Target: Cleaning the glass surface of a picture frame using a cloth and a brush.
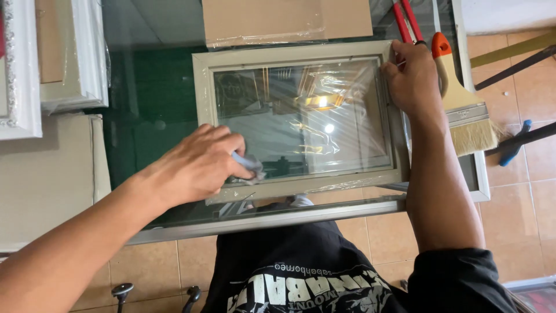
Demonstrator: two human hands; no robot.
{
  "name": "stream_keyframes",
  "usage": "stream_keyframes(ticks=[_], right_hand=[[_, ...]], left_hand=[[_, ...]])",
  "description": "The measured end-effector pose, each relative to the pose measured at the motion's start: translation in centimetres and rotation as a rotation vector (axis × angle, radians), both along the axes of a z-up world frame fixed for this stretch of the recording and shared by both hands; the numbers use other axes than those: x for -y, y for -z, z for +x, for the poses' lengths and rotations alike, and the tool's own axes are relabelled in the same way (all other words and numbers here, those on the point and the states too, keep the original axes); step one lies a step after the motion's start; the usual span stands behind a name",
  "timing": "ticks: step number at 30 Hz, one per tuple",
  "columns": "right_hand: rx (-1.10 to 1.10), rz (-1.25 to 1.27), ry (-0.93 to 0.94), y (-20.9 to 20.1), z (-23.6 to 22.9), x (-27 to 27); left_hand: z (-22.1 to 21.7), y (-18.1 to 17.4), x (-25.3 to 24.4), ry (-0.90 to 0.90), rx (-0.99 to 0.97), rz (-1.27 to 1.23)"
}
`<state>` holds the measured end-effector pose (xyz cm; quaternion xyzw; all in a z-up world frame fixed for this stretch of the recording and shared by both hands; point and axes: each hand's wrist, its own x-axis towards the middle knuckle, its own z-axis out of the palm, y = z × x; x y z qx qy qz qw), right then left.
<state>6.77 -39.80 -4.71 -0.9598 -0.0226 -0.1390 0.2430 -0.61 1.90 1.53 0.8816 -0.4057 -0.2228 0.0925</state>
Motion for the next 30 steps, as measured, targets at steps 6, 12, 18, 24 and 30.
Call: stream_keyframes(ticks=[6,12,18,24,30], right_hand=[[0.117,0.010,-0.141,-6.5,-5.0,-6.8],[-0.166,0.258,-0.480,-10.5,-13.0,-17.9],[-0.130,0.283,-0.197,-8.8,-11.6,-17.0],[-0.168,0.384,0.015,-7.0,-9.5,-13.8],[-0.230,-0.374,0.147,-5.1,-3.9,-6.8]], left_hand=[[-1.1,-2.5,1.9,-0.567,0.039,-0.639],[-0.8,-0.1,9.0,-0.734,0.146,-1.001],[-0.9,2.0,11.3,-0.872,-0.470,-1.222],[1.0,2.2,7.7,-0.718,-0.412,-1.018],[7.5,7.0,-2.3,-0.927,0.557,-0.561]])
